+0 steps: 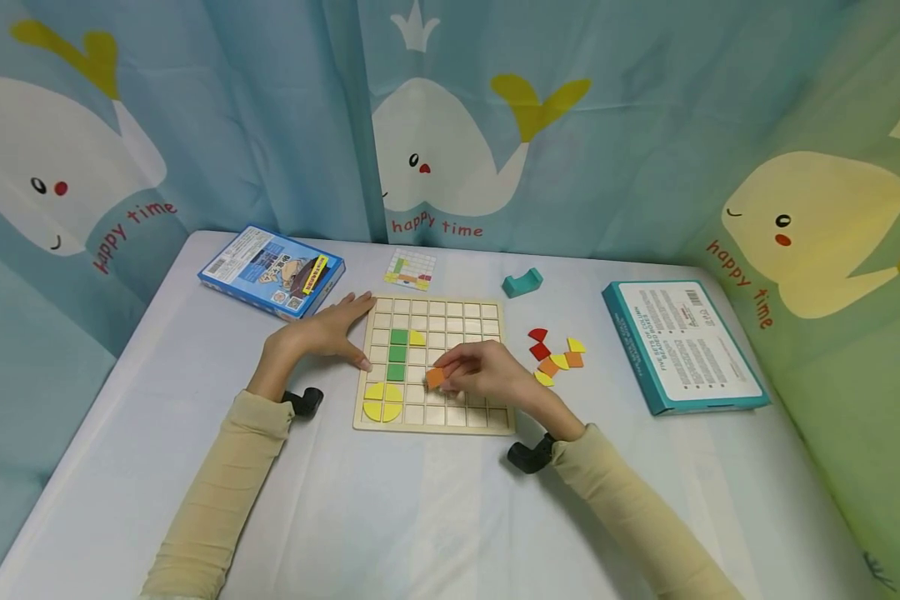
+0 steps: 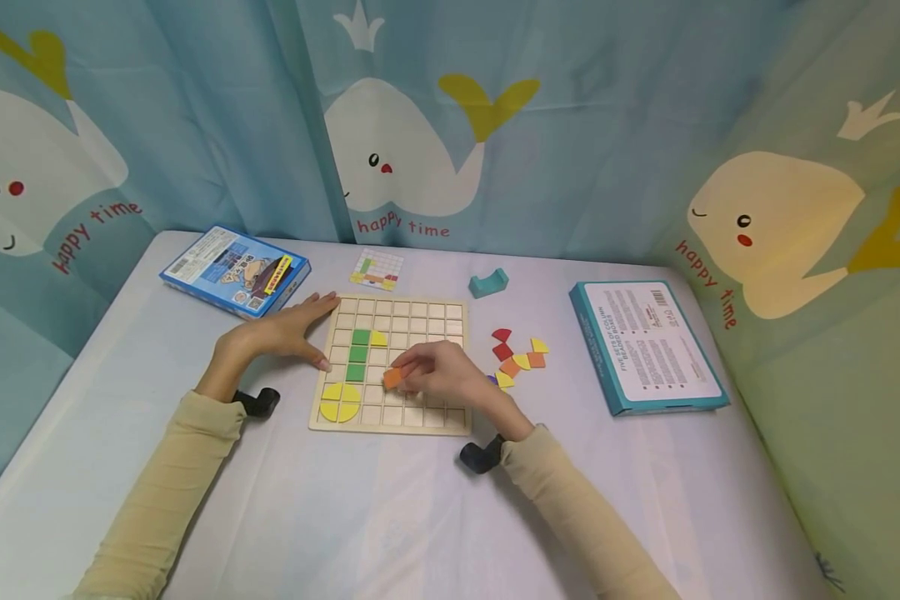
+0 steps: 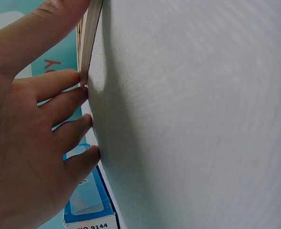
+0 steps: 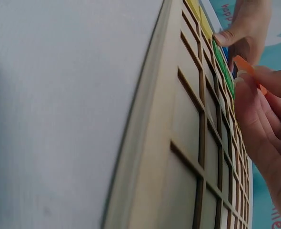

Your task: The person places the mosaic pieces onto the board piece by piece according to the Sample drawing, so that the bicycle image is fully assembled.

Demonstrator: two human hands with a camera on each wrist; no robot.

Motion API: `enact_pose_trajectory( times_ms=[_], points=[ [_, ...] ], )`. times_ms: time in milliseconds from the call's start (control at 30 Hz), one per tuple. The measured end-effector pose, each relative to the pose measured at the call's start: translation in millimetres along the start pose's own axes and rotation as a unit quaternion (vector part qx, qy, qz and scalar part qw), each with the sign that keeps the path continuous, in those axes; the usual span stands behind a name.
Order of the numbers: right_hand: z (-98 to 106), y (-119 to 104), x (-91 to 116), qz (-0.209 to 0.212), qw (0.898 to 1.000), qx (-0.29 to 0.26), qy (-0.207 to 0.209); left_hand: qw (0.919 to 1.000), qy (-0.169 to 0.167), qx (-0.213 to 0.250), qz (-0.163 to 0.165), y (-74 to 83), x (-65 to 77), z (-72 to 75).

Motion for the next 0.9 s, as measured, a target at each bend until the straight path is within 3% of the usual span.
enact_pose_trajectory(
  times_ms=[167, 467, 900],
  points=[
    [-9.5, -0.7, -4.5, 0.0, 1.0, 0.018, -0.011, 1.0, -0.002, 0.0, 0.002, -0.2, -0.2, -0.4],
    [-24.0, -12.0, -11.7, 0.047, 0.997, 0.047, -0.038, 1.0, -0.005, 0.003, 0.002, 0.1, -0.7, 0.5],
    [-35.2, -16.4, -17.1, 0.046, 0.992, 0.11, -0.034, 1.0, -0.004, 0.001, 0.002, -1.7, -2.3, -0.1]
  ],
)
Point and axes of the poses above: each hand's wrist, its own x-axis away from the middle knuckle, its own z-axis out of the back of the hand, y = z × x, the point moved 10 cm from there along -x, towards the middle knuckle, and after that the axes turned 6 degrees about -x, right-handed, at the moved point
